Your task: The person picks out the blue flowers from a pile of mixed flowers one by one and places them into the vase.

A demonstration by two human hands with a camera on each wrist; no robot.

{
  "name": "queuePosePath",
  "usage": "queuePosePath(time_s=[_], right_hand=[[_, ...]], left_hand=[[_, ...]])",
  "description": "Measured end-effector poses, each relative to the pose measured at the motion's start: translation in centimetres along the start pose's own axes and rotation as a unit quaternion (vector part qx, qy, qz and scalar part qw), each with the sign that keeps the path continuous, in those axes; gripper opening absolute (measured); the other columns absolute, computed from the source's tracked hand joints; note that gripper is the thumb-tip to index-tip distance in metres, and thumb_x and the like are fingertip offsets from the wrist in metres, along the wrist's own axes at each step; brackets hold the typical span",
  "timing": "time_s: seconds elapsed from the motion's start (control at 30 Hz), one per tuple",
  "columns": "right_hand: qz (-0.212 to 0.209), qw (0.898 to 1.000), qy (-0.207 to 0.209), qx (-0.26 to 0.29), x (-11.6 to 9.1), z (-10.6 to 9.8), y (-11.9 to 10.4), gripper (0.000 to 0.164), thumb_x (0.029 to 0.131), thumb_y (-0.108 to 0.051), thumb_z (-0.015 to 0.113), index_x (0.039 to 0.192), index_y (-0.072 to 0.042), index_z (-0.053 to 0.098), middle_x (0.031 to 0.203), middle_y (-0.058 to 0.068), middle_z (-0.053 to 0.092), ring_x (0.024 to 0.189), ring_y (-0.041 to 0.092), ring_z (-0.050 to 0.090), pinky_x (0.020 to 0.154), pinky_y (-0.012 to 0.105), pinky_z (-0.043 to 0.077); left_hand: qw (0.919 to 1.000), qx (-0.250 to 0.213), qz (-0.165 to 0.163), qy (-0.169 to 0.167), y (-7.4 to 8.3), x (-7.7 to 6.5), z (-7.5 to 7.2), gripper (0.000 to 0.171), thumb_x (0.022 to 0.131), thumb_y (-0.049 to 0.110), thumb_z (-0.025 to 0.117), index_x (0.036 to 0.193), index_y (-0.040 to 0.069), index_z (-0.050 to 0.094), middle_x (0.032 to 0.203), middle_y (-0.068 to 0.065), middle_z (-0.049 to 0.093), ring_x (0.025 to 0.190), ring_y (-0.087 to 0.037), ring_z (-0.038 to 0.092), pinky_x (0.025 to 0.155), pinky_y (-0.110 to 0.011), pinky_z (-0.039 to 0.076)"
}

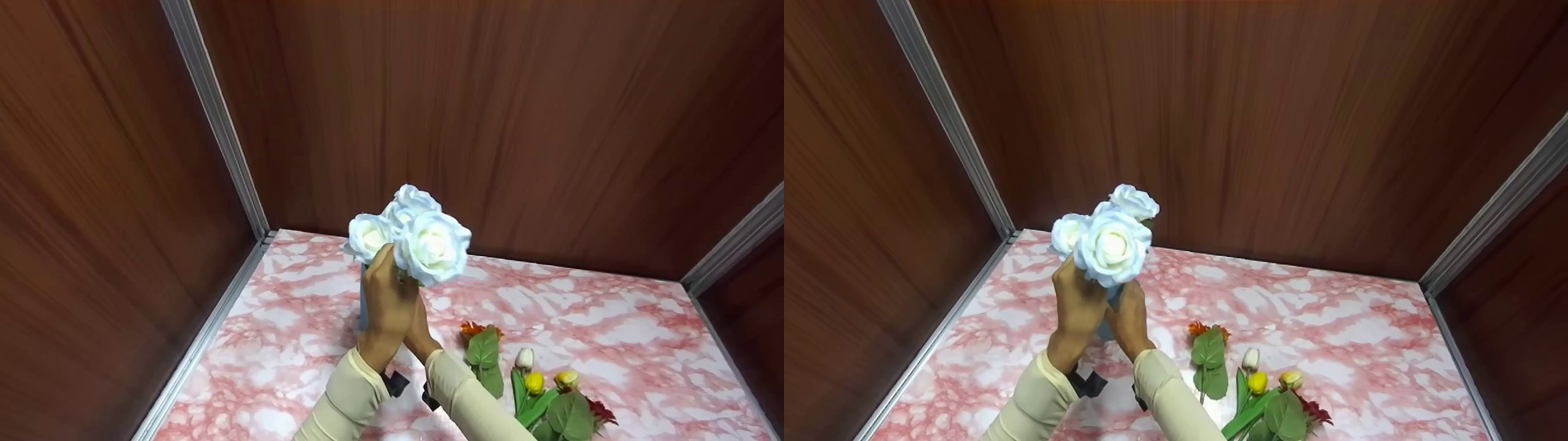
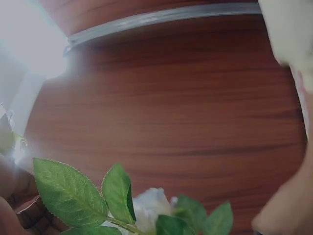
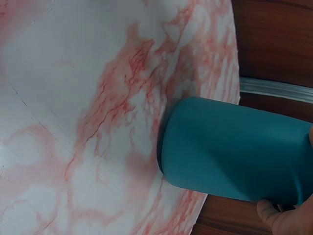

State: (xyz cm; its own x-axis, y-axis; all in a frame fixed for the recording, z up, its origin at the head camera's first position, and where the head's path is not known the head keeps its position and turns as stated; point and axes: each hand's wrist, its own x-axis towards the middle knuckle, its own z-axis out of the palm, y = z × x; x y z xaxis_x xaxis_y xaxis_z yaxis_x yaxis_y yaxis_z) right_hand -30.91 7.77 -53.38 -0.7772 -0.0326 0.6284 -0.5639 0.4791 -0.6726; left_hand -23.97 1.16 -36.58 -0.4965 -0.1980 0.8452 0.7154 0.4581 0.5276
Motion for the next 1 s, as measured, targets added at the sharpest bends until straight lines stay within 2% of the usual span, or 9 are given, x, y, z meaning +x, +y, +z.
queuePosePath(time_s=[0.13,0.27,0.37,0.5,0.63,0.83,1.0], right_hand=[[-0.015,1.000,0.004,-0.010,0.2,-0.1,-0.4,0.039,0.073,-0.001,0.056,0.107,0.016,0.048,0.099,0.024,0.056,0.093,0.037,0.052,0.086,0.046,0.038],[-0.057,0.995,0.005,-0.078,0.5,0.2,-0.2,0.029,0.072,-0.001,0.056,0.098,0.012,0.053,0.091,0.022,0.056,0.087,0.036,0.053,0.081,0.045,0.040],[-0.068,0.992,0.006,-0.109,0.6,0.3,-0.4,0.027,0.074,0.000,0.055,0.098,0.010,0.054,0.093,0.021,0.057,0.088,0.034,0.054,0.081,0.044,0.040],[-0.031,0.995,-0.002,-0.091,0.7,0.3,-0.7,0.032,0.077,0.000,0.055,0.108,0.008,0.052,0.100,0.018,0.056,0.093,0.032,0.054,0.084,0.043,0.041],[0.015,0.997,-0.015,-0.075,0.9,0.3,-0.9,0.033,0.081,-0.002,0.053,0.114,0.002,0.050,0.105,0.015,0.057,0.097,0.028,0.054,0.086,0.041,0.041],[0.016,0.993,-0.031,-0.109,1.2,0.2,-0.9,0.042,0.078,-0.001,0.054,0.119,0.003,0.045,0.110,0.016,0.055,0.102,0.029,0.053,0.089,0.040,0.040],[0.028,0.996,-0.035,-0.078,1.2,0.2,-0.6,0.059,0.076,-0.009,0.061,0.129,0.001,0.039,0.121,0.015,0.052,0.111,0.027,0.049,0.094,0.038,0.037]], left_hand=[[0.9997,0.011,-0.019,-0.007,-1.1,-0.3,0.0,0.036,0.063,-0.013,0.053,0.093,0.005,0.063,0.082,0.000,0.056,0.072,-0.014,0.050,0.069,-0.025,0.042],[0.9991,0.037,-0.021,-0.009,-2.0,-0.6,0.3,0.033,0.063,-0.012,0.056,0.091,0.006,0.064,0.079,0.000,0.055,0.070,-0.014,0.050,0.068,-0.027,0.043],[0.9978,0.064,-0.014,-0.005,-2.8,-0.8,0.4,0.029,0.064,-0.008,0.060,0.089,0.005,0.065,0.078,-0.001,0.058,0.071,-0.016,0.054,0.068,-0.030,0.046],[0.9956,0.093,-0.010,0.003,-3.7,-1.0,0.4,0.028,0.061,-0.007,0.060,0.086,0.003,0.066,0.078,-0.004,0.062,0.071,-0.018,0.059,0.066,-0.034,0.048],[0.9933,0.115,-0.011,0.006,-4.3,-1.0,0.4,0.022,0.059,-0.005,0.061,0.079,0.003,0.065,0.070,-0.005,0.061,0.061,-0.020,0.057,0.058,-0.036,0.048],[0.9902,0.137,-0.029,0.000,-4.9,-0.6,0.4,0.010,0.065,0.002,0.065,0.074,0.005,0.062,0.068,-0.003,0.059,0.058,-0.021,0.058,0.056,-0.037,0.047],[0.9873,0.154,-0.038,-0.002,-5.4,-0.7,0.5,0.009,0.064,0.002,0.066,0.073,0.004,0.062,0.067,-0.005,0.060,0.056,-0.025,0.058,0.055,-0.040,0.046]])
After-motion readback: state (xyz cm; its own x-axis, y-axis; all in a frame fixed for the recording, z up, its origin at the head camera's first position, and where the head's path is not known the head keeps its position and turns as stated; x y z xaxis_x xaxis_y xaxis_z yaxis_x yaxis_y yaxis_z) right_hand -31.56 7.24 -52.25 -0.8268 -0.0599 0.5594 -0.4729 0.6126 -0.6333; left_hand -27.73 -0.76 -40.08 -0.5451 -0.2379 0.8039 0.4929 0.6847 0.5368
